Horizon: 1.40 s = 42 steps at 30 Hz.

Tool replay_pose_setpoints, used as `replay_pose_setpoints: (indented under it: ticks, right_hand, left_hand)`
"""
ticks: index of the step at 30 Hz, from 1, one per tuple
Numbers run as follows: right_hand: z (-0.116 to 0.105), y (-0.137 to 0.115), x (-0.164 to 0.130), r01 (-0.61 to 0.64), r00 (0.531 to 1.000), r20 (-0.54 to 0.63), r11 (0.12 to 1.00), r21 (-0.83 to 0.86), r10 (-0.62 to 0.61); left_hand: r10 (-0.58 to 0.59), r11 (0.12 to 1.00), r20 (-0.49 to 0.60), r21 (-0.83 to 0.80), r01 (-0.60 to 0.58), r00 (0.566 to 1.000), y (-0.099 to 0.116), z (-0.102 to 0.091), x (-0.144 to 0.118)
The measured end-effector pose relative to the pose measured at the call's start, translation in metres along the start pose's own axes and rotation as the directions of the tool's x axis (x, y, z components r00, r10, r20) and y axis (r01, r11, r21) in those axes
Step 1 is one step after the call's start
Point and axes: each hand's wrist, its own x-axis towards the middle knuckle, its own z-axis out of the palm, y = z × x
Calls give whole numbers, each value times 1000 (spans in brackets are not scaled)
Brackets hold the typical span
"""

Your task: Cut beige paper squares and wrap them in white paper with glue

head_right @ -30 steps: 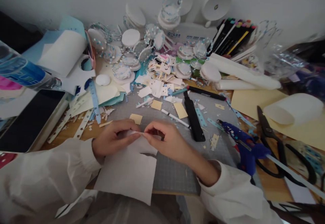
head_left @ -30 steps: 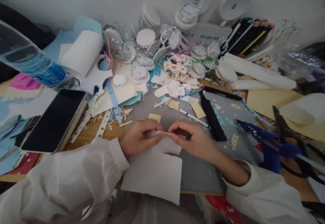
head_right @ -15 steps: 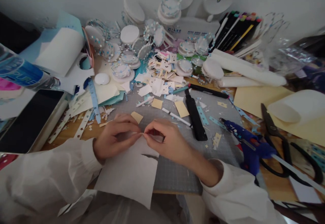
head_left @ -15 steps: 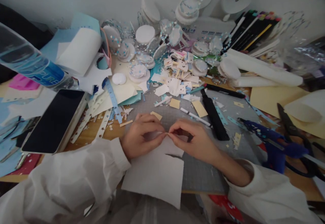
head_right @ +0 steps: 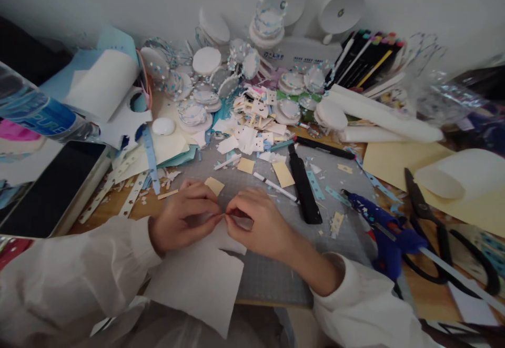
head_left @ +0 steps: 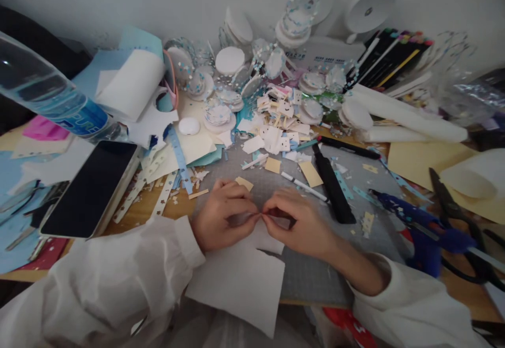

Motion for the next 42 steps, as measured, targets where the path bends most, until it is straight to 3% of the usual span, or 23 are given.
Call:
replay_pose_setpoints:
  ticks: [8, 22, 31, 36, 42]
  right_hand:
    - [0, -3, -3, 19, 1000, 23, 999, 48, -20]
    - [-1, -6, -3, -84, 996, 2, 986, 144, 84]
    - [2, -6, -2, -19, 1000, -20, 998, 61, 20]
    - [5, -7, -3, 61, 996, -60, 997, -53, -64]
    - [5, -5, -7, 193, 975, -60, 951, -241, -213]
  left_hand:
    - [-1, 1000, 42, -28, 2, 999, 3, -5, 1]
    - [-23, 999, 18, 29, 22, 1000, 0, -7, 2]
    - [-72, 997, 32, -15, 73, 997, 0, -3, 1]
    - [-106, 984, 0, -142, 105, 994, 0, -1, 2]
    - [-166, 936, 47, -307, 172, 985, -1, -1, 4]
